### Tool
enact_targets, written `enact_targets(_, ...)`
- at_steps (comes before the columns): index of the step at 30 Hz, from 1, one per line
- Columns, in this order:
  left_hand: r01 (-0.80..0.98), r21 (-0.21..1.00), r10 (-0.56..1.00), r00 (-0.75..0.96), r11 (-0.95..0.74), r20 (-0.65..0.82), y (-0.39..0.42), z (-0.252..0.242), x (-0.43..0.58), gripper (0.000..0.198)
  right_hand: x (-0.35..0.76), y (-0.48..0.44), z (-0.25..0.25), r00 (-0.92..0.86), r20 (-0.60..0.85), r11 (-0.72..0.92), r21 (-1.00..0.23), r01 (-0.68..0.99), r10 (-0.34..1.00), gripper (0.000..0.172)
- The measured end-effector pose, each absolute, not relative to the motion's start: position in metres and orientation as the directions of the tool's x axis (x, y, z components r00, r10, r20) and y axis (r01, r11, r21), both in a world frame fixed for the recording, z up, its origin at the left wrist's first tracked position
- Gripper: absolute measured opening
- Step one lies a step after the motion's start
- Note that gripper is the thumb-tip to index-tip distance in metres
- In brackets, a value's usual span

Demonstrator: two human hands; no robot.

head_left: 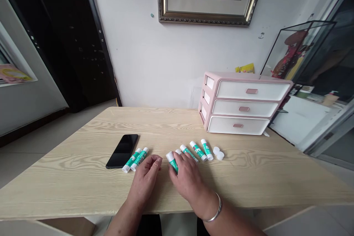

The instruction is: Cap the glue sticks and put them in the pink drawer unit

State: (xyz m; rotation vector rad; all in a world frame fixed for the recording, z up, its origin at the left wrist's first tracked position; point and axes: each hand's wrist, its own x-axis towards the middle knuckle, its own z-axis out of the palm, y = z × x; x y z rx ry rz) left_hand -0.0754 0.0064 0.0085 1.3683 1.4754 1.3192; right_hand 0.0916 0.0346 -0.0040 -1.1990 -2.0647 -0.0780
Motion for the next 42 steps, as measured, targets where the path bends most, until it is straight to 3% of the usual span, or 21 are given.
enact_targets(12,0.32,0.945,0.938,-0.302,-0.068,0.17,0.003,0.013,-0.074,0.036,0.099,0.041,-0.011,-0.217,0.634,0.504,-0.315,0.804,0.742,0.011)
enact_targets(17,0.322,0.942,0.846,-0.474,-0.091,0.244,0.002,0.004,-0.079,0.031,0.134,0.056,-0.016,-0.114,0.731,0.526,-0.364,0.769,0.672,0.025)
enact_targets(22,0.395,0.911,0.71,-0.607,-0.12,0.357,0.003,0.002,-0.089,0.021,0.192,0.072,-0.019,0.015,0.713,0.335,-0.347,0.876,0.701,0.031)
enact_targets(25,0.607,0.794,0.687,-0.562,-0.036,0.461,0.006,0.001,-0.096,0.022,0.222,0.076,-0.018,0.066,0.681,0.179,-0.283,0.942,0.729,0.034)
enact_targets(29,0.867,0.472,0.792,-0.398,0.16,0.462,0.011,-0.003,-0.101,0.036,0.238,0.072,-0.016,0.087,0.63,0.038,-0.182,0.983,0.771,0.029)
enact_targets(34,0.967,0.153,0.854,-0.252,0.203,0.456,0.013,-0.004,-0.098,0.039,0.236,0.068,-0.022,0.034,0.569,0.035,-0.11,0.993,0.821,0.027)
enact_targets(39,0.978,0.106,0.887,-0.209,0.181,0.412,0.016,-0.003,-0.095,0.037,0.237,0.069,-0.031,0.004,0.543,0.074,-0.123,0.99,0.84,0.031)
enact_targets(42,0.955,0.268,0.9,-0.228,0.131,0.372,0.02,-0.003,-0.094,0.036,0.238,0.067,-0.03,0.033,0.533,0.085,-0.196,0.977,0.846,0.033)
